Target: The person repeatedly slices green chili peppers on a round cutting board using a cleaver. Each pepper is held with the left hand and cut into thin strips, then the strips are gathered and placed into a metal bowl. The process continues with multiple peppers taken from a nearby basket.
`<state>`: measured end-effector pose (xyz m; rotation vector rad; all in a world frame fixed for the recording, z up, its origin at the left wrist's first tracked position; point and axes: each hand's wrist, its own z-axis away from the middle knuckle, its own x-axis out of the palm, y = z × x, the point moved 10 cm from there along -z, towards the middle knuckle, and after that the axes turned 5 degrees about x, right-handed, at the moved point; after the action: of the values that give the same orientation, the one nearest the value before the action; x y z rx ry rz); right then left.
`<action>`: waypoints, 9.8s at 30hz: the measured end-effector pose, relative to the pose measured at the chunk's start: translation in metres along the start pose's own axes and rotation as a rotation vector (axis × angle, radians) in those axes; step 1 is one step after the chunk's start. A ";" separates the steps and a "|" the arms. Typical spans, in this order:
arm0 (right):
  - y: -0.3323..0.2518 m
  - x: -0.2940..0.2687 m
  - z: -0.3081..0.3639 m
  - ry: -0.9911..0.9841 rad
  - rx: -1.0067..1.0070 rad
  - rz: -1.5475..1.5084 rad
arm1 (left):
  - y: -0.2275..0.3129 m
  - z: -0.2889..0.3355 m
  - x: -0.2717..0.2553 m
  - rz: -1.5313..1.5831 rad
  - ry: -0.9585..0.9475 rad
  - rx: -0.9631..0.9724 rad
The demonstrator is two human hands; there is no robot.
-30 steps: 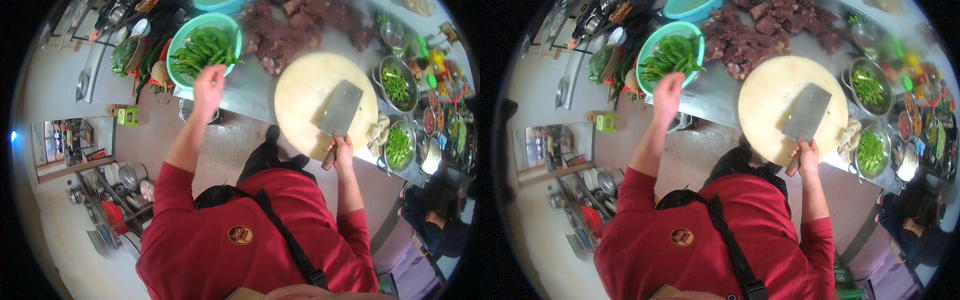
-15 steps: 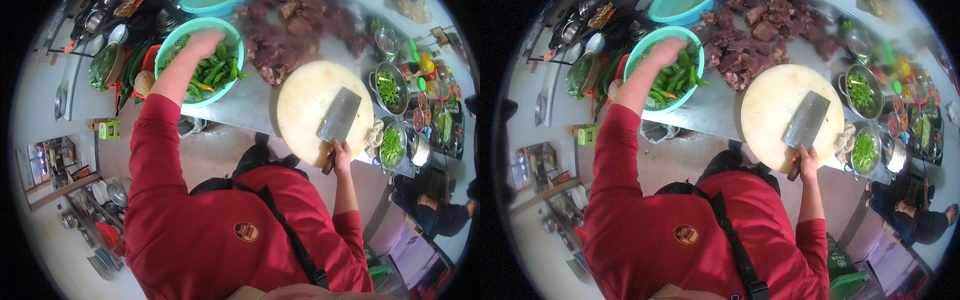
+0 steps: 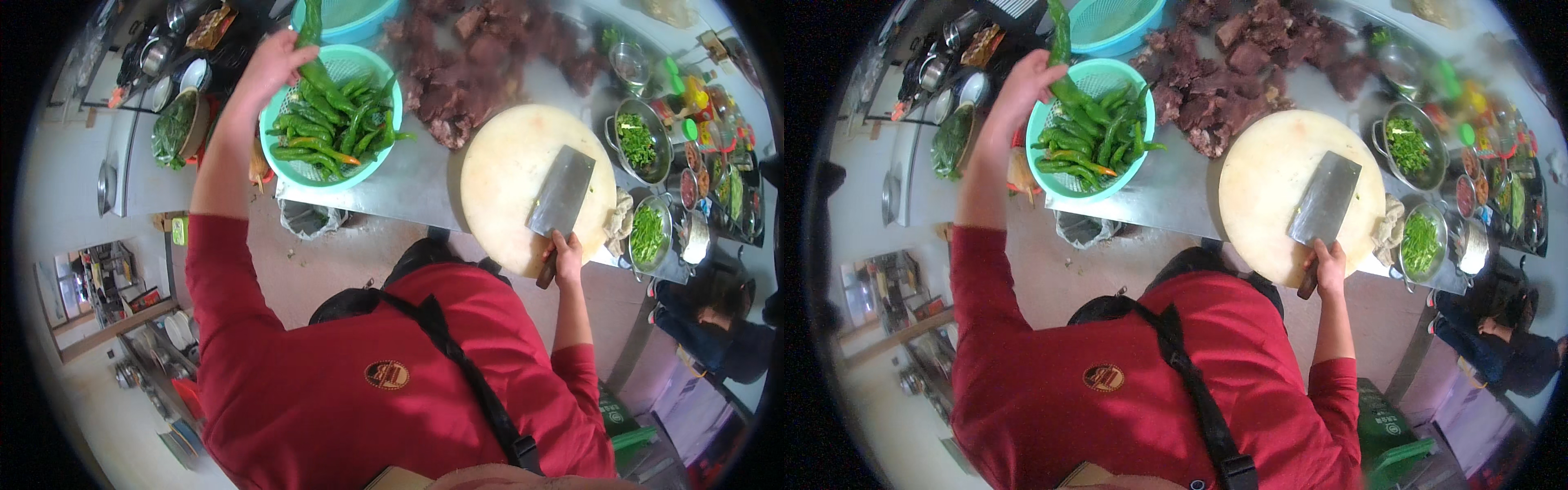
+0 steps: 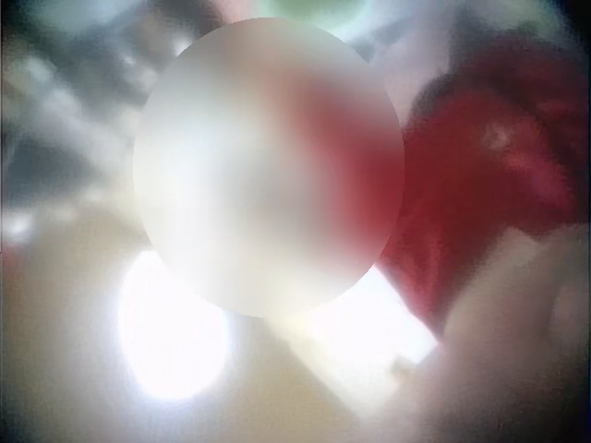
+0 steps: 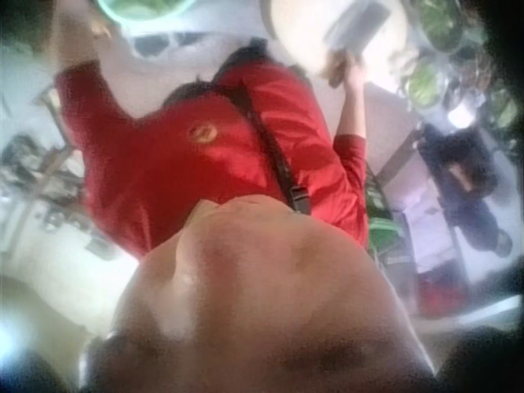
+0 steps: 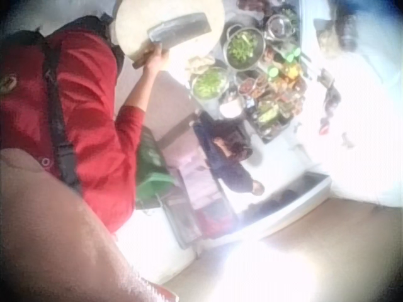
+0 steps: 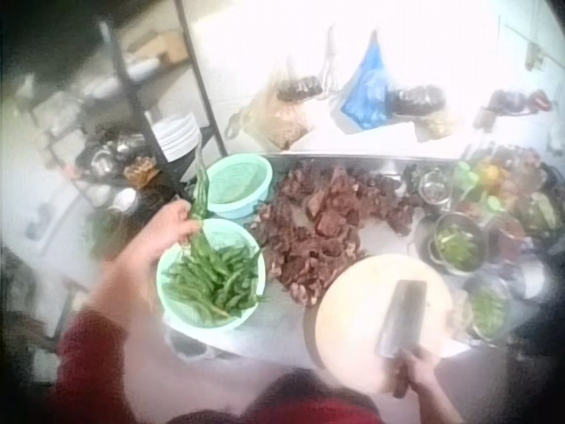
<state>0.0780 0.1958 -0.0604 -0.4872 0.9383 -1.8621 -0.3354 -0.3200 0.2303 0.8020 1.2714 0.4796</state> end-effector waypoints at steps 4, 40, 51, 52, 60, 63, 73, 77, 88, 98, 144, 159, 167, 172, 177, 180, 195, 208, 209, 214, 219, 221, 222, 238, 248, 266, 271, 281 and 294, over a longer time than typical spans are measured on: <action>0.000 -0.001 0.001 0.009 0.042 0.002 | 0.037 0.042 0.121 0.607 -0.123 -0.032; 0.031 -0.112 0.052 -0.036 0.178 -0.098 | 0.105 0.101 0.531 -0.288 -0.337 0.427; 0.001 -0.097 0.035 -0.048 0.148 -0.116 | 0.081 0.093 0.534 0.199 -0.381 0.144; -0.001 -0.097 0.034 -0.027 0.140 -0.096 | 0.077 0.093 0.536 0.231 -0.386 0.110; -0.003 -0.087 0.035 0.021 0.144 0.034 | 0.067 0.091 0.542 0.339 -0.411 -0.018; -0.002 -0.082 0.041 0.005 0.130 0.023 | 0.066 0.091 0.540 0.321 -0.405 -0.014; -0.021 -0.092 0.032 0.055 0.072 0.140 | 0.072 0.087 0.542 0.058 -0.432 0.251; -0.023 -0.084 0.019 0.060 0.059 0.166 | 0.072 0.085 0.542 0.002 -0.419 0.305; 0.006 -0.051 0.050 -0.097 0.132 0.076 | 0.052 0.086 0.542 0.120 -0.452 0.131; 0.012 -0.046 0.043 -0.139 0.154 -0.049 | 0.068 0.148 0.482 -0.199 -0.365 0.486; 0.018 -0.039 0.125 -0.404 0.256 0.393 | 0.016 0.147 0.455 -0.226 -0.370 0.220; -0.060 -0.076 0.105 0.235 -0.238 0.556 | 0.061 0.075 0.546 0.439 -0.673 -0.156; -0.075 -0.093 0.089 0.187 -0.126 0.457 | 0.048 0.067 0.531 0.509 -0.604 -0.249; -0.070 -0.092 0.075 0.243 -0.204 0.537 | 0.115 0.105 0.543 -0.419 -0.424 0.527; -0.056 -0.109 0.053 0.228 -0.035 0.632 | 0.123 0.115 0.529 -0.491 -0.475 0.588; -0.074 -0.102 0.061 0.214 -0.200 0.808 | 0.114 0.108 0.511 -0.554 -0.522 0.619; -0.066 -0.069 0.064 0.041 -0.179 1.147 | 0.126 0.135 0.509 -0.329 -0.245 0.747; -0.093 -0.043 0.082 -0.083 -0.268 1.404 | 0.115 0.133 0.530 -0.274 -0.297 0.732; -0.091 -0.042 0.082 -0.108 -0.275 1.388 | 0.109 0.131 0.534 -0.245 -0.328 0.679; -0.087 -0.040 0.085 -0.073 -0.322 1.408 | 0.105 0.134 0.537 -0.333 -0.306 0.726; -0.088 -0.037 0.084 -0.055 -0.298 1.434 | 0.106 0.131 0.536 -0.324 -0.317 0.712; -0.086 -0.041 0.083 -0.028 -0.227 1.453 | 0.102 0.131 0.540 -0.429 -0.371 0.686; -0.089 -0.035 0.086 -0.062 -0.275 1.397 | 0.107 0.131 0.535 -0.381 -0.336 0.714; -0.081 -0.031 0.092 -0.061 -0.275 1.329 | 0.103 0.134 0.532 -0.357 -0.353 0.734; -0.077 -0.025 0.097 -0.110 -0.187 1.317 | 0.111 0.136 0.524 -0.231 -0.324 0.850; -0.058 -0.022 0.094 -0.038 -0.180 1.217 | 0.114 0.142 0.520 -0.244 -0.323 0.874; -0.053 -0.027 0.086 0.001 -0.148 1.218 | 0.121 0.123 0.496 -0.261 -0.296 0.803; -0.095 -0.007 0.122 0.038 -0.337 1.323 | 0.093 0.119 0.505 -0.415 -0.349 0.689; -0.084 0.009 0.107 -0.018 -0.277 1.280 | 0.090 0.123 0.503 -0.412 -0.328 0.726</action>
<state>0.0976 0.1655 0.0710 0.0050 1.1064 -0.5741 -0.0800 0.0666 -0.0186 1.1222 1.2559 -0.4644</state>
